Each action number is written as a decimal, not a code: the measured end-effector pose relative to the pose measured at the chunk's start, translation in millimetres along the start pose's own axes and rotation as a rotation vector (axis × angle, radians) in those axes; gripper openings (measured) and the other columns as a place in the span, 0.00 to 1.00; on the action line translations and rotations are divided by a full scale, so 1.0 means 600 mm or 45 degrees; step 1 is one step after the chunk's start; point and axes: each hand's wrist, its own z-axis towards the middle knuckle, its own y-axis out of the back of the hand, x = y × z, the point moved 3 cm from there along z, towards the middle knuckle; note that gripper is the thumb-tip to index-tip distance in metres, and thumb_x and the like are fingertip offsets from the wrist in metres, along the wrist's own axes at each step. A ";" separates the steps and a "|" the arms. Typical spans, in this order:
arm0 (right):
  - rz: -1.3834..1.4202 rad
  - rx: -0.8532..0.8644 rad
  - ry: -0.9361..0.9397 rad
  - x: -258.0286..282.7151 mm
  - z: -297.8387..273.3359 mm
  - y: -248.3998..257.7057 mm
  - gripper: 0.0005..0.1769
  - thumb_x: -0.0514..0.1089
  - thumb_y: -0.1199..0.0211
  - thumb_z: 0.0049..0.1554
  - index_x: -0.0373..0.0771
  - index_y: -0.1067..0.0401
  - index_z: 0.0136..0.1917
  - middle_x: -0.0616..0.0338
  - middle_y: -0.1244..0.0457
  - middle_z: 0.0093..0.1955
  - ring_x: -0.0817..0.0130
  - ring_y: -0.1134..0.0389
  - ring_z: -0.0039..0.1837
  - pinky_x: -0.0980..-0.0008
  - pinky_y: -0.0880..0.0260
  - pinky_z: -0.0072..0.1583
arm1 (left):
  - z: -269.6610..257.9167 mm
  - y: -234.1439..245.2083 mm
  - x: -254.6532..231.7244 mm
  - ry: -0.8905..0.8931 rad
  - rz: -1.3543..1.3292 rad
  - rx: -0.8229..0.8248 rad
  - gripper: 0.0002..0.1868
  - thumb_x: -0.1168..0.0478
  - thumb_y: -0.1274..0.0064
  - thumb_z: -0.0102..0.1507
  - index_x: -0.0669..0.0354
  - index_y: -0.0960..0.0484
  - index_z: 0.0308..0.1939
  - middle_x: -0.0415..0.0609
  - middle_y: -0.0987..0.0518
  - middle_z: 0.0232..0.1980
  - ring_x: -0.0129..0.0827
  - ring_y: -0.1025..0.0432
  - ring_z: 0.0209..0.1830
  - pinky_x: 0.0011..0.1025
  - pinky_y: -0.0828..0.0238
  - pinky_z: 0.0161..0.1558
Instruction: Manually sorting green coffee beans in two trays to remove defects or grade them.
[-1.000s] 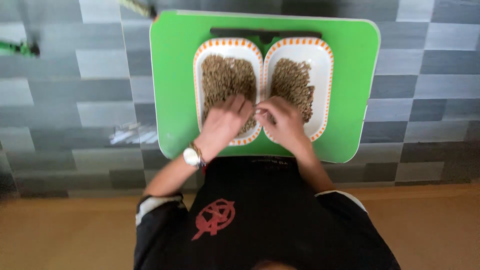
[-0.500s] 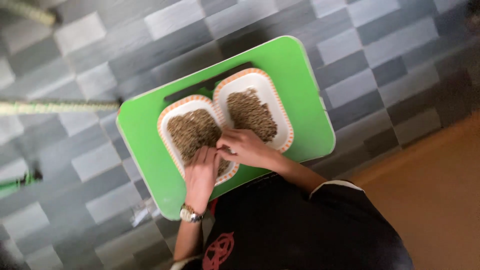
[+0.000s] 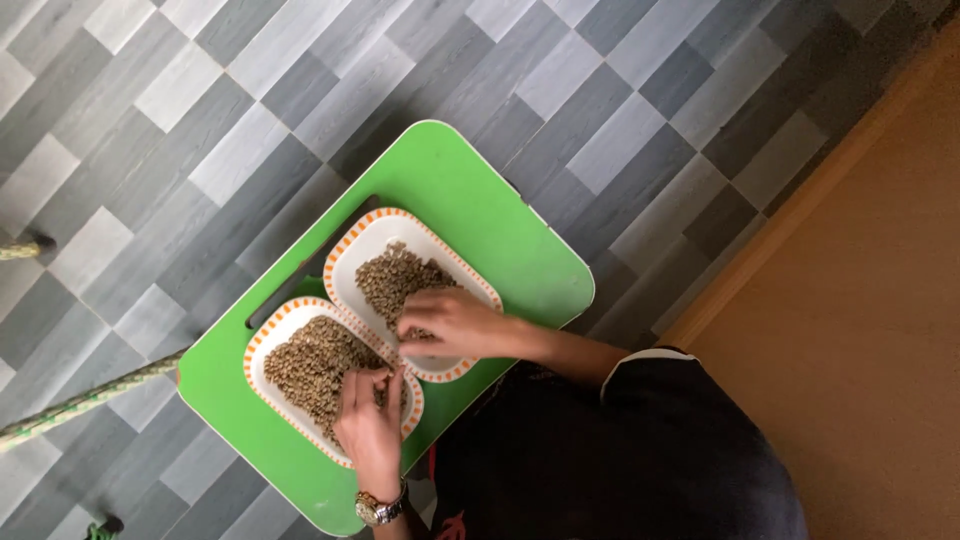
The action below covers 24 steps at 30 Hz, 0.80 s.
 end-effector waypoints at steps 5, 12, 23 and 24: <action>0.126 0.066 0.164 0.019 0.001 0.003 0.14 0.50 0.34 0.60 0.37 0.27 0.43 0.61 0.35 0.41 0.73 0.36 0.38 0.80 0.36 0.36 | 0.014 -0.034 -0.009 -0.081 0.127 -0.017 0.10 0.63 0.32 0.56 0.62 0.18 0.34 0.48 0.20 0.38 0.25 0.34 0.19 0.20 0.37 0.17; 0.259 0.094 0.140 0.032 0.022 0.024 0.07 0.39 0.30 0.55 0.38 0.28 0.42 0.62 0.34 0.40 0.71 0.34 0.38 0.72 0.33 0.39 | 0.030 0.010 -0.051 -0.031 -0.005 0.036 0.12 0.65 0.37 0.56 0.58 0.24 0.39 0.45 0.27 0.35 0.35 0.30 0.29 0.33 0.33 0.31; -0.153 0.160 0.007 -0.047 0.015 0.018 0.07 0.40 0.30 0.56 0.44 0.28 0.42 0.62 0.31 0.43 0.71 0.29 0.45 0.76 0.25 0.47 | -0.024 0.061 0.032 0.345 0.242 -0.089 0.15 0.51 0.43 0.66 0.60 0.24 0.44 0.49 0.17 0.37 0.40 0.25 0.23 0.35 0.30 0.25; -0.085 0.094 -0.040 -0.047 0.017 0.022 0.06 0.41 0.29 0.56 0.47 0.27 0.43 0.64 0.32 0.41 0.68 0.29 0.45 0.71 0.25 0.48 | -0.036 0.043 0.055 0.383 0.291 -0.048 0.17 0.46 0.45 0.65 0.53 0.24 0.45 0.46 0.18 0.37 0.41 0.22 0.30 0.37 0.26 0.30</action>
